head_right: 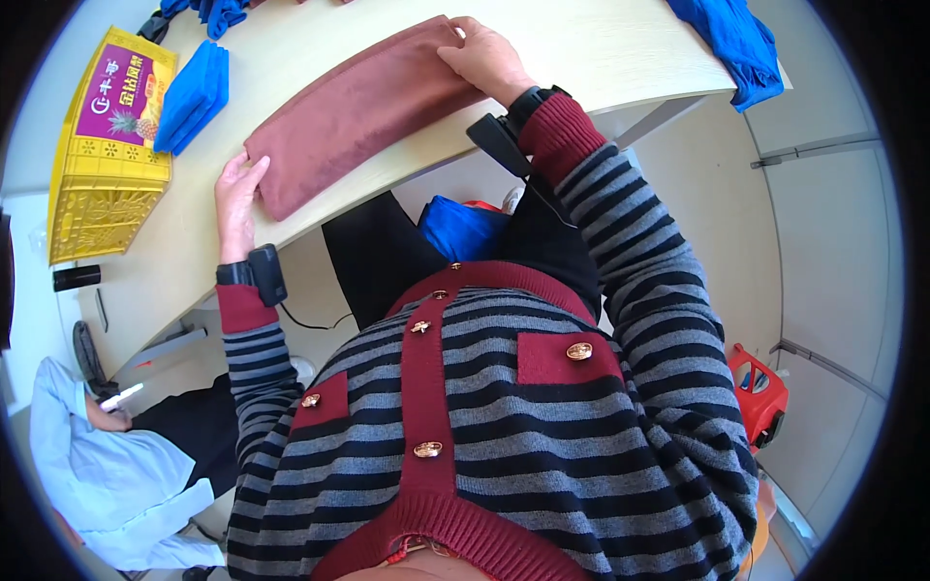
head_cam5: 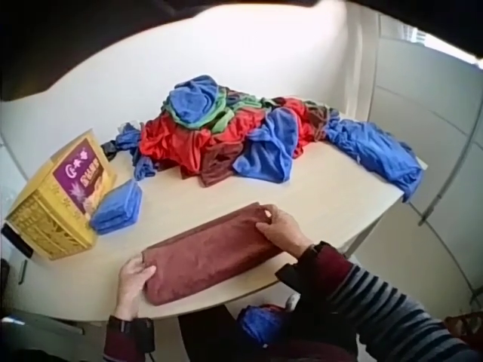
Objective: The person folds a blue cloth by hand, places it on a stack, and then picks up a brown cloth from a pile. They unfold the brown cloth, fold it into a rectangle, and set it aside before picking up and folding another blue cloth.
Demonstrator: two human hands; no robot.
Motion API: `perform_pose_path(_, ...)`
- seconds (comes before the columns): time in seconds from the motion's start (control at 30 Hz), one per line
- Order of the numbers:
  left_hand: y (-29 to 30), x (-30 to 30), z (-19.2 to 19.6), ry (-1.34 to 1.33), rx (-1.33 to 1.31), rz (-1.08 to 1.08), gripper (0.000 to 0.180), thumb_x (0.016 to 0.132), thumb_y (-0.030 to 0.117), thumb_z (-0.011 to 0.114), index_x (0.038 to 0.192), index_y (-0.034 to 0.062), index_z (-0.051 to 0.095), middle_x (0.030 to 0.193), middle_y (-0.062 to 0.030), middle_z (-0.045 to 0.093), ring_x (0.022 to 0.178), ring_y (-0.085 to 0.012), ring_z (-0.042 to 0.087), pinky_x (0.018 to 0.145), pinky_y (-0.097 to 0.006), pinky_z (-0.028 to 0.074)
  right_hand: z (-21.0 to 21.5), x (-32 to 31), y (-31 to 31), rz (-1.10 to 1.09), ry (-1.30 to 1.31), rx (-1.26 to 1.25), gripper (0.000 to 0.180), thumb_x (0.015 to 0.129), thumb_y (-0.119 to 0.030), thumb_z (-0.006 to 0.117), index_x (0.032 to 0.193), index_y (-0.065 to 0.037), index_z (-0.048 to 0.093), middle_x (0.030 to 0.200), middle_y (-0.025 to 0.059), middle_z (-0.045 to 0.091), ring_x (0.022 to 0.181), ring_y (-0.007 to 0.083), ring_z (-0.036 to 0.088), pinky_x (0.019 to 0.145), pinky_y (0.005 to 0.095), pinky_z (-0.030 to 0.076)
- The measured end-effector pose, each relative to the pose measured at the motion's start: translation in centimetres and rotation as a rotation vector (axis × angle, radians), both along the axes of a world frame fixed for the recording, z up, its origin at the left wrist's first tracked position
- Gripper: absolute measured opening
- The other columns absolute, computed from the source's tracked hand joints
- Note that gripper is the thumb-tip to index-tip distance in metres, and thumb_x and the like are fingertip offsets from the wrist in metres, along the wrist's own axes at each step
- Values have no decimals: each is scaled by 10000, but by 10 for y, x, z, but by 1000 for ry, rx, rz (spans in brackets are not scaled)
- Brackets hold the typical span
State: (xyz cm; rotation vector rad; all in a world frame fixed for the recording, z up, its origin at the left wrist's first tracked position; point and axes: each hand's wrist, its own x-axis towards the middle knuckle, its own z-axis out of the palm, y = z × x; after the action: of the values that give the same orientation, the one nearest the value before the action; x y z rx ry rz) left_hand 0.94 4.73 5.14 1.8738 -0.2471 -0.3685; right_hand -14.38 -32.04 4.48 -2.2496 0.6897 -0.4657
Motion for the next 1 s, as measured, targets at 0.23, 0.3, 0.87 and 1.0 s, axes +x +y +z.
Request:
perform_pose_path(0.23,-2,-10,-29,-168,25,47,219,908,170,727,1002,-1,628,793,-63,681,738,-117,634,656,-293,484,0,-8,14,-156,30,-132,525,954,-381,628,1378,-78,563,1068,160,724,942,265,713,855,352,573)
perform_pose_path(0.3,-2,-18,-30,-271,146,86,211,917,190,713,978,13,616,766,-80,675,714,-144,642,643,-320,487,11,-13,13,-120,123,-122,470,947,-379,630,1305,-75,606,989,158,735,879,285,718,820,368,578)
perform_pose_path(0.87,-36,-61,-12,-740,957,280,200,974,280,607,1022,93,557,759,-154,685,721,-359,675,628,-484,498,-7,-16,28,-107,14,-526,205,1011,-258,510,1058,-88,615,827,171,720,753,354,705,710,437,567)
perform_pose_path(1.0,-47,-73,7,-1086,913,305,247,944,246,640,1112,73,585,950,-155,691,913,-312,668,740,-448,504,-10,-17,28,-133,43,-542,213,1017,-254,499,1058,-84,619,841,173,722,762,356,706,717,437,567)
